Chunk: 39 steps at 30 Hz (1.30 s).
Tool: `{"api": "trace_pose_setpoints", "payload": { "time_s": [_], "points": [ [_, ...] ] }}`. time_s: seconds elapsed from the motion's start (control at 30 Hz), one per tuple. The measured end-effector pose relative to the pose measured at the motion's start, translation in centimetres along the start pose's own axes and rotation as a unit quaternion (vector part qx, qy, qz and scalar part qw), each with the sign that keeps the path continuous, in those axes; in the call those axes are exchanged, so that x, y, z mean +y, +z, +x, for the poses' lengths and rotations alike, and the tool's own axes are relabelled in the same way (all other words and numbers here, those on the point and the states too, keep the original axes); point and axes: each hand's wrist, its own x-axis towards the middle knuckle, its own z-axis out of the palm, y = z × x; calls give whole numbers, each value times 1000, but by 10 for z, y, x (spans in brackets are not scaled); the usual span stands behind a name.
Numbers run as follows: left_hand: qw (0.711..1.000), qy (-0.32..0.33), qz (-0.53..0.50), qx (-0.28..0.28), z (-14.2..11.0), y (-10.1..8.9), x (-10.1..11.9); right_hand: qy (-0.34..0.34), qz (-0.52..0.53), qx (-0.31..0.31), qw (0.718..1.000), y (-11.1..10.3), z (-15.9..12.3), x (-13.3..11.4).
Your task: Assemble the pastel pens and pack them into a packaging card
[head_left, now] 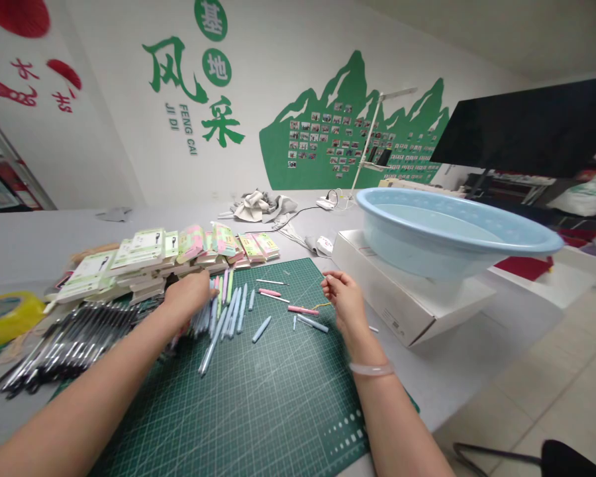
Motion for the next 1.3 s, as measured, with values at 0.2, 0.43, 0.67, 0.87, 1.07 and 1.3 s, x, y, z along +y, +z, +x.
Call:
{"api": "trace_pose_setpoints", "payload": {
  "time_s": [0.2, 0.43, 0.67, 0.87, 1.07, 1.3],
  "points": [
    [998, 7, -5, 61, -15, -4, 6, -14, -129, -51, 990, 3, 16, 16],
    [965, 242, -58, 84, -33, 6, 39, -83, -339, -27, 937, -24, 33, 30],
    [966, 228, -87, 84, -28, 25, 55, -119, -634, 5, 764, -54, 44, 31],
    [970, 212, -81, 88, -23, 24, 58, -92, -659, 28, 746, -51, 51, 32],
    [967, 208, -117, 85, -22, 25, 58, -71, -620, 61, 779, -43, 53, 40],
    [952, 256, -149, 69, -20, 28, 75, -50, -432, 33, 900, -43, 53, 32]
  ]
}}
